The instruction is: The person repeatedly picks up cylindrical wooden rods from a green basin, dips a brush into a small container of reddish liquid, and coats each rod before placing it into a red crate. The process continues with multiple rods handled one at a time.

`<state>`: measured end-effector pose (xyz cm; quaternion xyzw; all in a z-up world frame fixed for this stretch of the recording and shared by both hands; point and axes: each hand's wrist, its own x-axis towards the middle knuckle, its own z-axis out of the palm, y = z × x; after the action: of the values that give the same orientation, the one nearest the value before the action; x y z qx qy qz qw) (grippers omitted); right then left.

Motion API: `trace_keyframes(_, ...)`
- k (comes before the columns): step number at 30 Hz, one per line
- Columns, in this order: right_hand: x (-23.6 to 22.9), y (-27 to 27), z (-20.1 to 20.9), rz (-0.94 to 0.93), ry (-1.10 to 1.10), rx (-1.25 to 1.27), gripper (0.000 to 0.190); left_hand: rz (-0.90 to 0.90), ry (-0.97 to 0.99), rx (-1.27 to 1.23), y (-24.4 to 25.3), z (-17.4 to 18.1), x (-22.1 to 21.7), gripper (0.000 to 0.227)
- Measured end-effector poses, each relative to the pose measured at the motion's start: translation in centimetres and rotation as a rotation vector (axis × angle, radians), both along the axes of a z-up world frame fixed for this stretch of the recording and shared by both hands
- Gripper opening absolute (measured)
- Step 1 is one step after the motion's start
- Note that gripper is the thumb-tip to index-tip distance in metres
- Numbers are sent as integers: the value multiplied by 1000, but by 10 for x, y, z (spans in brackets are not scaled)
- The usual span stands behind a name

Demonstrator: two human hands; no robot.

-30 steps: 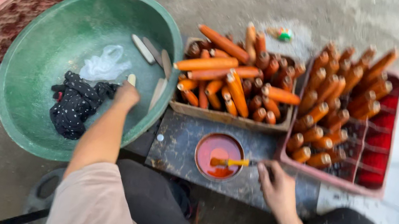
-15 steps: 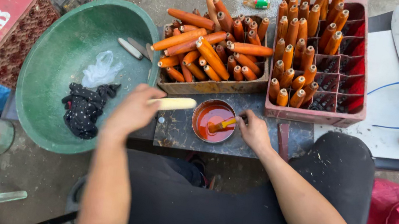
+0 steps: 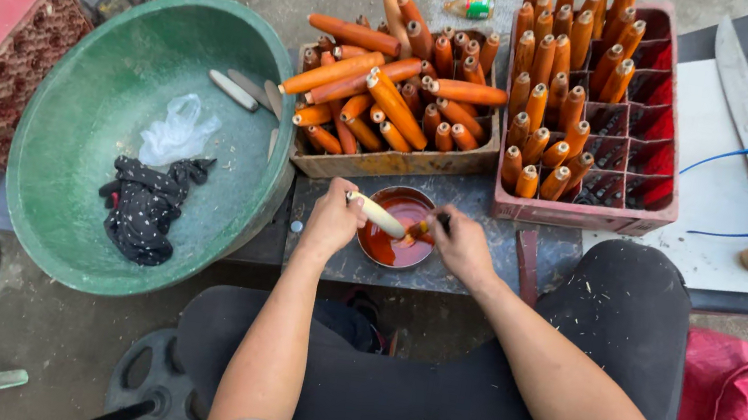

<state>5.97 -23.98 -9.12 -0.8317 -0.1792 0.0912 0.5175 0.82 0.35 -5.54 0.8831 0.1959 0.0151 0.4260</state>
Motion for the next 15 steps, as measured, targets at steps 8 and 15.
trace_keyframes(8,1,-3,5,-75,33,-24,21,123,-120,-282,2,-3,-5,20)
trace_keyframes(15,1,-5,6,-81,-154,-58,22,113,-173,-22,-1,23,-20,19)
